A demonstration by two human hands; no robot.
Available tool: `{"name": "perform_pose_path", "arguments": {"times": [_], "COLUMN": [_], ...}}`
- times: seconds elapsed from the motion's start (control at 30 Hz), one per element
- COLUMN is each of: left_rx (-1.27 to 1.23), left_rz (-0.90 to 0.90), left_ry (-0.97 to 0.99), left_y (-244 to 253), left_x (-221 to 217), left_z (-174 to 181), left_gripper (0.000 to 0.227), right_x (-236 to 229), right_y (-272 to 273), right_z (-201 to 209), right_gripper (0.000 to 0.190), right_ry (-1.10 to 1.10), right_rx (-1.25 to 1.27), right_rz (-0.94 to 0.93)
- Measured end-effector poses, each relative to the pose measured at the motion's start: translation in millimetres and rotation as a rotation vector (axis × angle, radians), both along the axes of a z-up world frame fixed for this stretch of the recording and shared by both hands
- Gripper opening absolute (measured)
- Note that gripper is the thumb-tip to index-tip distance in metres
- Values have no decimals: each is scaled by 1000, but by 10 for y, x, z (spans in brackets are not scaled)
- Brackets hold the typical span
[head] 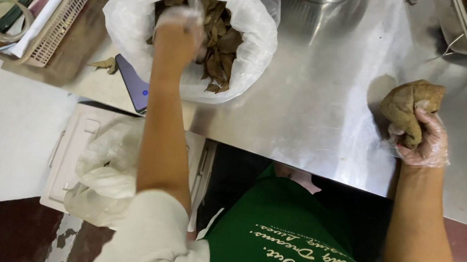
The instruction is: Wrapping dried leaves into small bundles on a metal workbench
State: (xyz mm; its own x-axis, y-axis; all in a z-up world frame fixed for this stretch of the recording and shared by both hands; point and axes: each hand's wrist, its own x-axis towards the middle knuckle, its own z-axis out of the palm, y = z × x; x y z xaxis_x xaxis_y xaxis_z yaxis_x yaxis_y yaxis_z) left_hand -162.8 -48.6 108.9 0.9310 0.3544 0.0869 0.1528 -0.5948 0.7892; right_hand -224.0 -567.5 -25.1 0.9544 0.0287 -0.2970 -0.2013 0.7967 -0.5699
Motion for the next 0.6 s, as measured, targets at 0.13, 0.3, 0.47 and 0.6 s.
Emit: {"name": "perform_pose_path", "arguments": {"times": [0.13, 0.3, 0.47, 0.6], "left_rx": [174, 870, -1173, -877], "left_rz": [-256, -1075, -942, -587], "left_ry": [176, -893, 156, 109], "left_y": [-194, -677, -2129, -2854], "left_x": [-552, -540, -114, 230], "left_z": [197, -195, -905, -2031], "left_gripper": [34, 42, 16, 27], "right_x": [1, 12, -34, -147], "right_y": [-52, 3, 198, 393], "right_z": [-74, -18, -32, 221], "right_gripper": [26, 16, 16, 13], "right_ry": [14, -33, -19, -61], "right_rx": [10, -38, -258, -334], "right_rz": [-5, 55, -132, -159]}}
